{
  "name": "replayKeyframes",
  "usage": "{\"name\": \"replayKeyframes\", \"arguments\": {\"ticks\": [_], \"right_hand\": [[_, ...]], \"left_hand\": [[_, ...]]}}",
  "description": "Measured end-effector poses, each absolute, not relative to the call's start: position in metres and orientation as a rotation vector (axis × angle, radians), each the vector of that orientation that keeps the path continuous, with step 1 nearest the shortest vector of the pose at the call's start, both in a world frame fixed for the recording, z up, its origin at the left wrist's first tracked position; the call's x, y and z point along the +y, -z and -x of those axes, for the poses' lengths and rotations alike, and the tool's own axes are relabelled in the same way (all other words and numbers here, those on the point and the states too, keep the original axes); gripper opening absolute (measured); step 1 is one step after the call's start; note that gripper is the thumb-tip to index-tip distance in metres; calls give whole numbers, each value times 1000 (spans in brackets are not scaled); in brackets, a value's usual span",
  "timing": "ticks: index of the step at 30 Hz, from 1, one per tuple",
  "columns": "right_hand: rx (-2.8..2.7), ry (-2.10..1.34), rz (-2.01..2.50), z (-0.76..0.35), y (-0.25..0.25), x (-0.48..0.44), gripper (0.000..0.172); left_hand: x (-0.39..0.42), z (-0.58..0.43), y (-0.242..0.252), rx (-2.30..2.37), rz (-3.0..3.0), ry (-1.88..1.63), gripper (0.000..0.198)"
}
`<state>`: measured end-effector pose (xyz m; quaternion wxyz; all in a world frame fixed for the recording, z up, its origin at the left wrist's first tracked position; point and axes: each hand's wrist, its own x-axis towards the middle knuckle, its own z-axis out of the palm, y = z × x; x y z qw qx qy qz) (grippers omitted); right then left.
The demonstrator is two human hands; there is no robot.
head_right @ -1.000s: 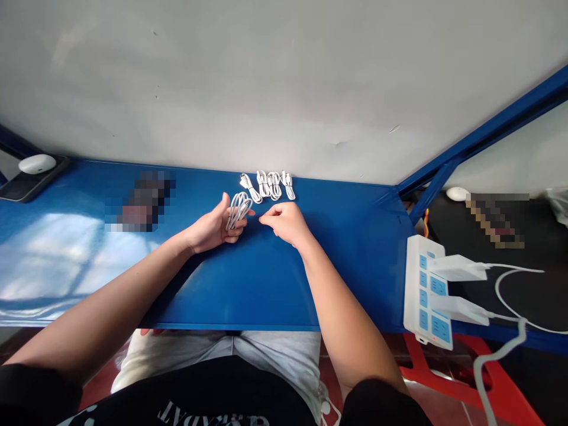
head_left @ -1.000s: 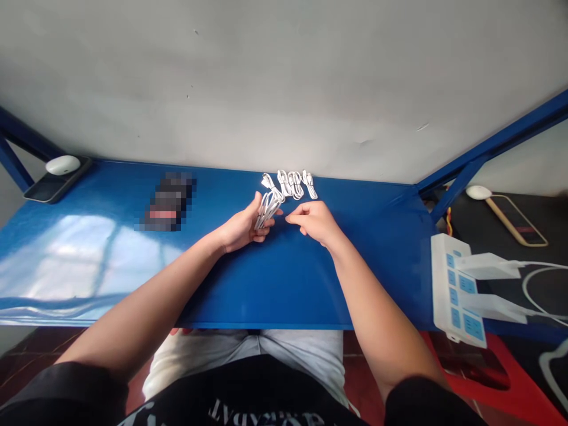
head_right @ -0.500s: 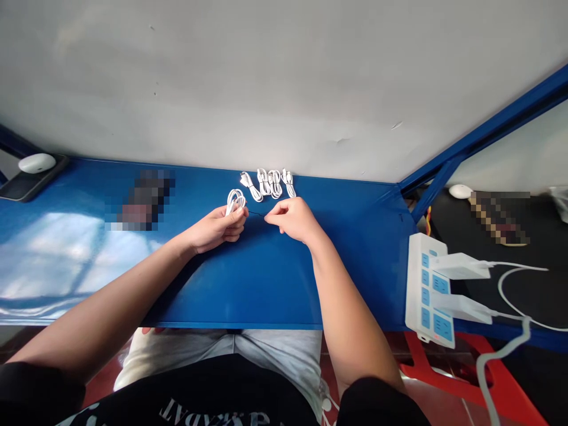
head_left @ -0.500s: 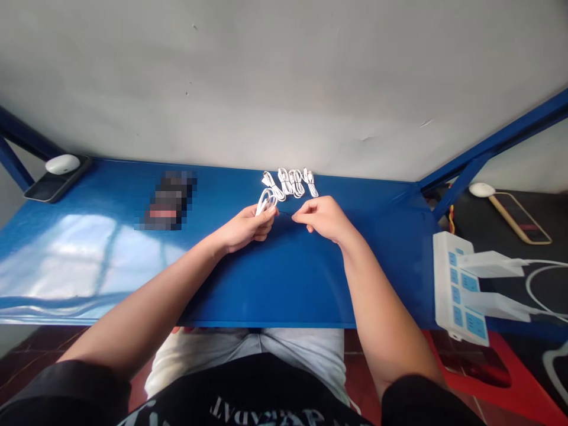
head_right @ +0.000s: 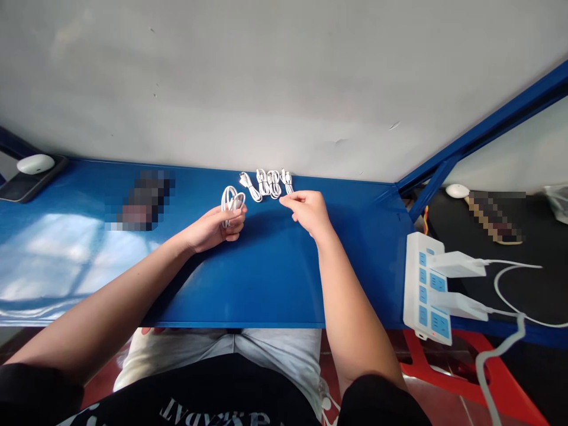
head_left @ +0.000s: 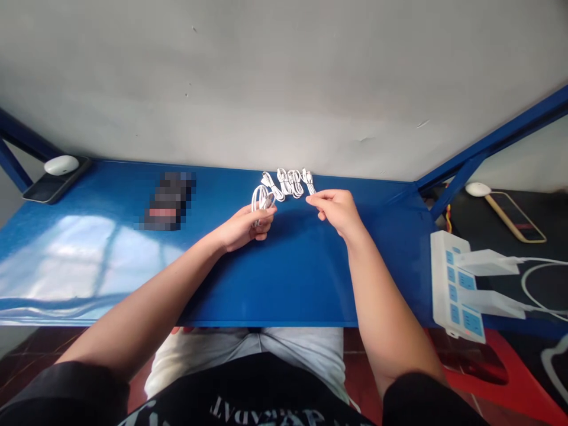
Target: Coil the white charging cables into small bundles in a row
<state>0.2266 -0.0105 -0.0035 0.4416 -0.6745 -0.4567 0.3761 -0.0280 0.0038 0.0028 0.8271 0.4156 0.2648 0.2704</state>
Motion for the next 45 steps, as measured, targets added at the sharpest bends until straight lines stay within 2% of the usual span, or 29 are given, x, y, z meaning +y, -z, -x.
{"name": "replayKeyframes", "arguments": {"ticks": [6,13,15,18,19,23,28,35,45], "right_hand": [[-1078,-489,1830,-258,12,-5,26],[-1152,-461,2077,-280,22,-2,15],[-1144,-384,2118,-275,17,-3,22],[-1145,-244,2005,-254,6,-6,43],[-1170,-293,1899,-243,2,-9,43],[-1308,-845,1414,-192,-9,-22,37],[-1264,-1113,1276,-160,-6,-31,36],[-1267,-1162,1248,-158,3,-30,29],[-1109,-1191,1285,-155,6,-27,31]], "left_hand": [[13,32,2,566,-723,-631,31],[8,30,1,654,-849,-605,43],[5,29,1,689,-898,-613,47],[1,26,2,701,-956,-645,47],[0,25,3,683,-968,-635,46],[-5,21,4,581,-1010,-562,42],[-6,16,10,629,-1123,-651,37],[-6,14,14,647,-1198,-671,53],[-3,14,9,597,-848,-791,48]]}}
